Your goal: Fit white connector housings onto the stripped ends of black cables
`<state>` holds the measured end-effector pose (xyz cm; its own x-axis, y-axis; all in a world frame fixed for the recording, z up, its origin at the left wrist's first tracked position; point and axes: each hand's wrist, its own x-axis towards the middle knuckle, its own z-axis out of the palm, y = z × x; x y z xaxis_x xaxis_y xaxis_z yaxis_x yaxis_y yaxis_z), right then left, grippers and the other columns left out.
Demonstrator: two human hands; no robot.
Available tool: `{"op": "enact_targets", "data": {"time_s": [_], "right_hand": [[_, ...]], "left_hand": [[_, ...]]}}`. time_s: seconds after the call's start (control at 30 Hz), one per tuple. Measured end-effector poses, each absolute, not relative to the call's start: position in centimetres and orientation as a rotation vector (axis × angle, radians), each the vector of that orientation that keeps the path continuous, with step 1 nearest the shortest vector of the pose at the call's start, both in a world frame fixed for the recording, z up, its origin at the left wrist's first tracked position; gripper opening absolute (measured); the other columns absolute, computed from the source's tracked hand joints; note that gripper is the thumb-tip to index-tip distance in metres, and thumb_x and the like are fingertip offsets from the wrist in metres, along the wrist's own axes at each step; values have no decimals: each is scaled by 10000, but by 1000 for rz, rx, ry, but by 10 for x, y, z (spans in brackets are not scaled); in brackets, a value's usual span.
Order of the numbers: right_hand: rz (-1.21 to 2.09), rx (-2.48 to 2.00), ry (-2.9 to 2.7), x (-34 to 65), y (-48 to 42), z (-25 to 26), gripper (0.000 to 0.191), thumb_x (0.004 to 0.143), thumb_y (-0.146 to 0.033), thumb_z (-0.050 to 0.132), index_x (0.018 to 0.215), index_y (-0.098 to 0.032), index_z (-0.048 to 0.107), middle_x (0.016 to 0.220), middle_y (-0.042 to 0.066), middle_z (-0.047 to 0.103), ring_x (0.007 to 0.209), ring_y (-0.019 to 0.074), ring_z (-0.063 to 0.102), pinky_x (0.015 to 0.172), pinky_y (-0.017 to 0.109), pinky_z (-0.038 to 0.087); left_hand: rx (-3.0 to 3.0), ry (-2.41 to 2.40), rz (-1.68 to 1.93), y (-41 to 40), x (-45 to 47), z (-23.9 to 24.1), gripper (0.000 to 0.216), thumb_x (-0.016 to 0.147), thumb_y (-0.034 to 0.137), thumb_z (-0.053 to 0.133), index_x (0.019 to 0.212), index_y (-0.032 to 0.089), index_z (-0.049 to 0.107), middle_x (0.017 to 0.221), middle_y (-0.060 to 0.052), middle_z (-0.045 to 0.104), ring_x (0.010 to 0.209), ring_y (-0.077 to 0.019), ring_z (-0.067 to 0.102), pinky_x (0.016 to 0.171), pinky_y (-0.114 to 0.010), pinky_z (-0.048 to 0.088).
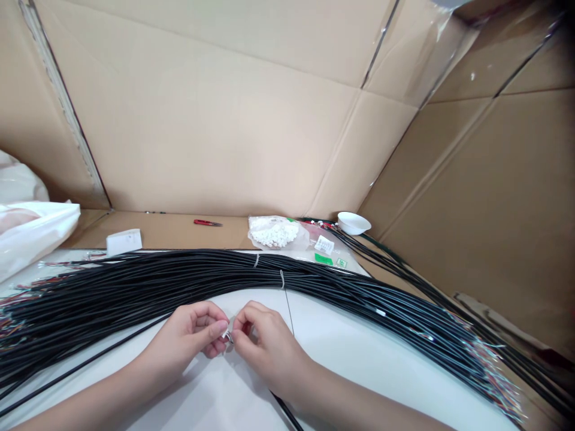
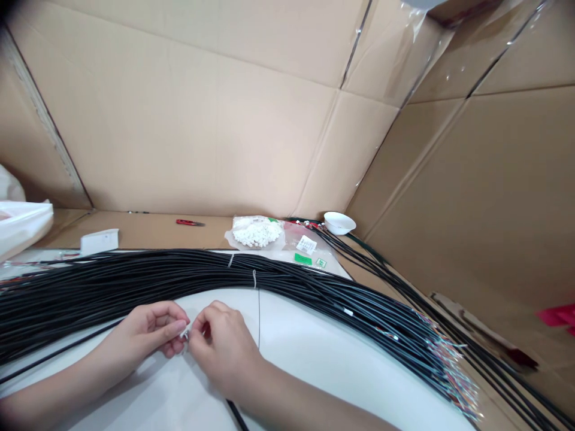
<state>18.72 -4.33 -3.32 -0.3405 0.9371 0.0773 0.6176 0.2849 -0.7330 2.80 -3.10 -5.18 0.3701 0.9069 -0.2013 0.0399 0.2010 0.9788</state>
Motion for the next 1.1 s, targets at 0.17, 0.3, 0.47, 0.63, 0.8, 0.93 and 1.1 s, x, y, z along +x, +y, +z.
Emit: {"op": "enact_targets", "data": {"time_s": [0.17,0.3,0.47,0.63,0.8,0.93,1.1], "right_hand": [[880,-1378,-2020,186,-43,-37,117,734,-134,468,641,-159,534,716,14,552,652,112,497,564,203,361],[884,-1383,-2030,186,-44,-40,110,735,-148,463,656,-165,538,727,11,548,642,108,488,565,205,357],[921,-1452,-2017,184,-47,-38,98,723,-131,462,659,-162,529,746,22,552,675,123,490,591,215,359],[962,-1445,-1970,183,-47,-41,90,726,-157,464,654,-171,516,743,13,543,680,123,479,612,219,353],[985,-1442,-1950,184,-47,-46,84,725,-167,462,660,-175,515,752,11,541,688,123,472,611,216,346],[984,-1437,-1953,184,-48,-45,87,726,-172,463,656,-176,514,750,10,544,692,127,476,615,221,348],[1033,-1373,-1919,186,-45,-42,94,734,-167,465,668,-170,532,756,13,553,725,132,495,634,225,362]], "left_hand": [[1216,1009,783,-31,28,-52,194,708,338,609,687,146,592,527,15,617,512,-117,543,525,-232,428],[1235,1007,782,-32,29,-52,172,712,318,611,690,148,597,534,18,619,517,-115,543,527,-229,430],[1253,984,786,-32,28,-54,140,721,294,606,710,154,609,554,20,624,525,-113,545,538,-229,435],[1251,980,772,-31,26,-55,141,723,296,608,711,156,610,556,18,629,518,-111,549,537,-229,444],[1248,979,765,-31,26,-56,134,721,290,614,718,156,610,552,19,635,511,-108,558,516,-218,447],[1240,971,770,-31,26,-56,132,718,289,617,717,157,612,552,20,635,507,-108,552,519,-221,445],[1206,977,804,-32,27,-54,127,705,282,629,708,156,608,550,19,634,524,-113,546,528,-220,433]]}}
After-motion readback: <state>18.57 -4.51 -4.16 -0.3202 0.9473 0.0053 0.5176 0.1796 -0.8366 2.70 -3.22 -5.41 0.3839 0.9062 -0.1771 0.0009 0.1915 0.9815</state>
